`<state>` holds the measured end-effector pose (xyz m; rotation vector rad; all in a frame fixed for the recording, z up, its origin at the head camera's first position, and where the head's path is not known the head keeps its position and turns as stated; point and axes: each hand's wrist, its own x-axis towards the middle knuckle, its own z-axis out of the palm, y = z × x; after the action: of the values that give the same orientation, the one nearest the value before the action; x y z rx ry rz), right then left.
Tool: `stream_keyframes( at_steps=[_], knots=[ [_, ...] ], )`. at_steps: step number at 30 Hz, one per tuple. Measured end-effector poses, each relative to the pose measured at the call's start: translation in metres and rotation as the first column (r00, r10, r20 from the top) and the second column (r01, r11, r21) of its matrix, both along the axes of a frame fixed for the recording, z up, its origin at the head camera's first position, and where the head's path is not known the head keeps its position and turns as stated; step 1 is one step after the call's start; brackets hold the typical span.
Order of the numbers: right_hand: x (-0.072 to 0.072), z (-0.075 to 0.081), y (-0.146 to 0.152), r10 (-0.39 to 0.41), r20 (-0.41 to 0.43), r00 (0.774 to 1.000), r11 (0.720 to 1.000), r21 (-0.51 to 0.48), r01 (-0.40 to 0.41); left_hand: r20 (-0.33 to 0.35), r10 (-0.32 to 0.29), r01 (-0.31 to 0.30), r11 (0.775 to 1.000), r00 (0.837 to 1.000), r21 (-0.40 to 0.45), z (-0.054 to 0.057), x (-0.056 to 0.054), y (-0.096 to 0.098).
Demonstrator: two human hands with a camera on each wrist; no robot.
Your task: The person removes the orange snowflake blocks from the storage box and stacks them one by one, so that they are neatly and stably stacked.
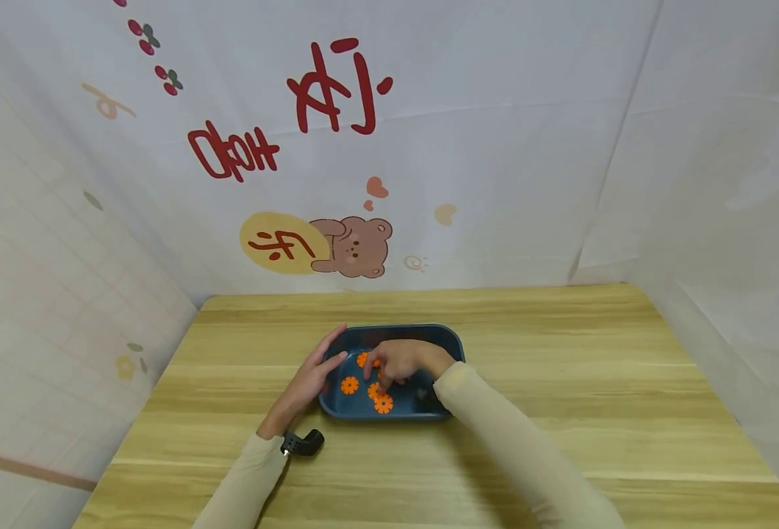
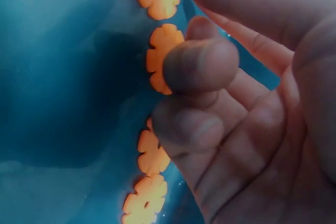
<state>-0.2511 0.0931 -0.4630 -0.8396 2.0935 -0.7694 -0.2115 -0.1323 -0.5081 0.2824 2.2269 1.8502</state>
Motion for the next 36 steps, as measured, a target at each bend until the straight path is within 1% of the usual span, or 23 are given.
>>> stream_keyframes(
  at_steps=[2,7,11,13,15,19,24,29,32,36],
  knots=[
    [-0.001,-0.003,-0.001,0.005,-0.008,1.0,1.0,0.01,-0.005,-0.017,0.009,-0.009,1.0,1.0,0.005,-0.001,0.002,0.001],
    [-0.002,-0.013,-0.001,-0.006,-0.004,1.0,1.0,0.01,0.006,-0.026,0.014,-0.015,1.0,1.0,-0.016,0.0,0.004,0.001],
    [-0.002,-0.02,0.0,-0.011,0.003,1.0,1.0,-0.023,0.011,-0.017,0.025,-0.026,0.999,1.0,-0.023,-0.002,0.005,0.001],
    [-0.002,-0.022,0.0,-0.006,-0.01,1.0,0.999,-0.036,0.006,-0.006,0.03,-0.03,0.999,1.0,-0.025,-0.004,0.004,0.001],
    [-0.003,-0.023,0.001,-0.001,-0.023,1.0,0.999,-0.045,0.0,0.006,0.029,-0.029,0.999,1.0,-0.035,-0.005,0.003,0.0],
    [-0.004,-0.022,0.002,0.007,-0.044,0.999,0.998,-0.059,-0.01,0.017,0.017,-0.016,1.0,1.0,-0.026,-0.008,-0.001,0.0],
    [-0.005,-0.02,0.002,0.011,-0.036,0.999,0.998,-0.064,-0.014,-0.001,0.007,-0.007,1.0,1.0,0.001,-0.008,-0.004,-0.001],
    [-0.006,-0.018,0.001,0.024,-0.044,0.999,0.999,-0.047,-0.027,-0.019,0.015,-0.015,1.0,1.0,0.005,-0.007,-0.003,0.0],
    [-0.007,-0.019,0.0,0.027,-0.041,0.999,0.998,-0.054,-0.029,-0.033,0.016,-0.016,1.0,0.999,0.014,-0.006,-0.003,0.001],
    [-0.008,-0.022,0.0,0.025,-0.048,0.999,0.997,-0.068,-0.029,-0.025,0.019,-0.018,1.0,1.0,0.014,-0.006,-0.002,0.001]
  ],
)
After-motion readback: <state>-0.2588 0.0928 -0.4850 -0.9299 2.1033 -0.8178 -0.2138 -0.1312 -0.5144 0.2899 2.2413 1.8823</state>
